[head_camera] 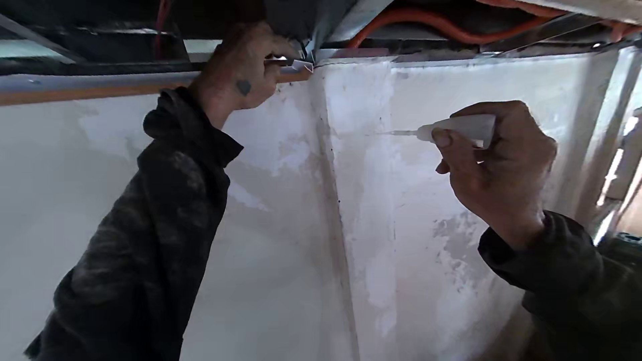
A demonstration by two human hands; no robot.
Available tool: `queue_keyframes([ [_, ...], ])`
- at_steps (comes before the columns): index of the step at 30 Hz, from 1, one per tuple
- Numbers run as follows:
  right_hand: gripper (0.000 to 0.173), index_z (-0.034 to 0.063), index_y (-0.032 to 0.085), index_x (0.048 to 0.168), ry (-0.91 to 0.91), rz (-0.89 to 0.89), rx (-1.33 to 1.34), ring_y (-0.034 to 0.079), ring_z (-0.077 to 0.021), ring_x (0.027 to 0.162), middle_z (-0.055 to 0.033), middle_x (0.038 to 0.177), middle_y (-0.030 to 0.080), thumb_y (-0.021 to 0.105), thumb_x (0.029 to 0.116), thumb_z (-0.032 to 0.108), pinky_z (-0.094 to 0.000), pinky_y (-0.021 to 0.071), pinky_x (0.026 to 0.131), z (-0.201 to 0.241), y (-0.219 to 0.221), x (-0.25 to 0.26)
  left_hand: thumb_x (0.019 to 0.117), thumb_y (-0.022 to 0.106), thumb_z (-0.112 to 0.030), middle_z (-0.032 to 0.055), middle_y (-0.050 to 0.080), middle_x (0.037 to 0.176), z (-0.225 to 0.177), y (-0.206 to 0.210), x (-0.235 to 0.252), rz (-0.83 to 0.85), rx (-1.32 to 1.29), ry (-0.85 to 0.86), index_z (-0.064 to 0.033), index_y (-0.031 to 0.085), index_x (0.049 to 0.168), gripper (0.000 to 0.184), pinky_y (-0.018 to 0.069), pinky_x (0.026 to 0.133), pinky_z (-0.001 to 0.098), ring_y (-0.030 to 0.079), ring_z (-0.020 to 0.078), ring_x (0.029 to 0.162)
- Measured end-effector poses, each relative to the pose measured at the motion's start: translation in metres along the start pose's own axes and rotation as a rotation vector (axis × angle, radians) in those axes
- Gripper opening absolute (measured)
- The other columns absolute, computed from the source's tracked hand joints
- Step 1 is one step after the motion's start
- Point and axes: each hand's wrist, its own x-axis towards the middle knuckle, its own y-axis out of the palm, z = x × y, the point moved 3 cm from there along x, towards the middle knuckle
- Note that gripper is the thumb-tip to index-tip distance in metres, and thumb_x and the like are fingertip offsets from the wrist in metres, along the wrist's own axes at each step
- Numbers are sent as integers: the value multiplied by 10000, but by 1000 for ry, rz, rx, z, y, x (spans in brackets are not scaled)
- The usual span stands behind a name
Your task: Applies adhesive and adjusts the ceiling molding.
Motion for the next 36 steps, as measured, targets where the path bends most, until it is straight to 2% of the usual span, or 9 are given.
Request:
queue_keyframes([
  [8,303,-8,609,1172,2,-31,125,653,-79,645,-72,917,682,651,1024,252,-261,577,540,-3,6,19,1012,462,-62,200,668,1203,1,3,-3,-68,-2,16,-72,712,1258,350,464,1010,537,630,342,1138],
  [11,302,-9,617,1147,-25,-58,211,658,-54,649,-36,894,691,657,1022,263,-259,592,554,1,12,32,1018,467,-78,187,675,1184,3,5,-3,-81,0,10,-76,717,1247,338,483,989,528,640,328,1108],
  [16,317,-19,628,1165,-77,-56,277,689,-79,677,-56,927,714,681,1003,248,-287,621,587,11,34,56,1027,482,-116,170,678,1162,2,8,-3,-107,15,-33,-91,729,1228,320,499,943,532,655,308,1061],
  [20,350,-37,650,1191,-187,-52,204,725,-116,773,-121,1007,726,695,994,249,-297,639,682,23,56,74,1025,491,-106,163,685,1171,2,8,-3,-108,16,-24,-94,735,1219,311,495,955,530,655,308,1087],
  [23,355,-36,679,1183,-306,-42,72,694,-157,753,-174,994,719,683,999,268,-294,583,671,31,67,81,1021,479,-115,165,680,1175,4,9,-2,-99,12,-12,-100,735,1216,323,480,971,537,645,312,1106],
  [27,355,-18,684,1204,-355,27,-24,717,-245,831,-213,1057,710,660,1016,282,-357,600,721,35,73,85,1022,469,-130,151,664,1225,5,9,-1,-81,6,-51,-135,725,1245,340,469,975,560,625,315,1160],
  [31,359,-7,689,1213,-384,33,-81,709,-281,799,-227,1040,704,648,1023,296,-391,588,689,34,77,90,1013,446,-130,146,652,1272,4,9,0,-61,11,-67,-147,715,1259,365,445,994,580,595,322,1226],
  [36,356,0,680,1230,-428,80,-124,711,-324,832,-246,1075,702,625,1036,293,-433,579,713,34,83,96,988,474,-127,140,643,1246,5,9,1,-53,-4,-62,-152,712,1250,355,451,965,577,594,311,1204],
])
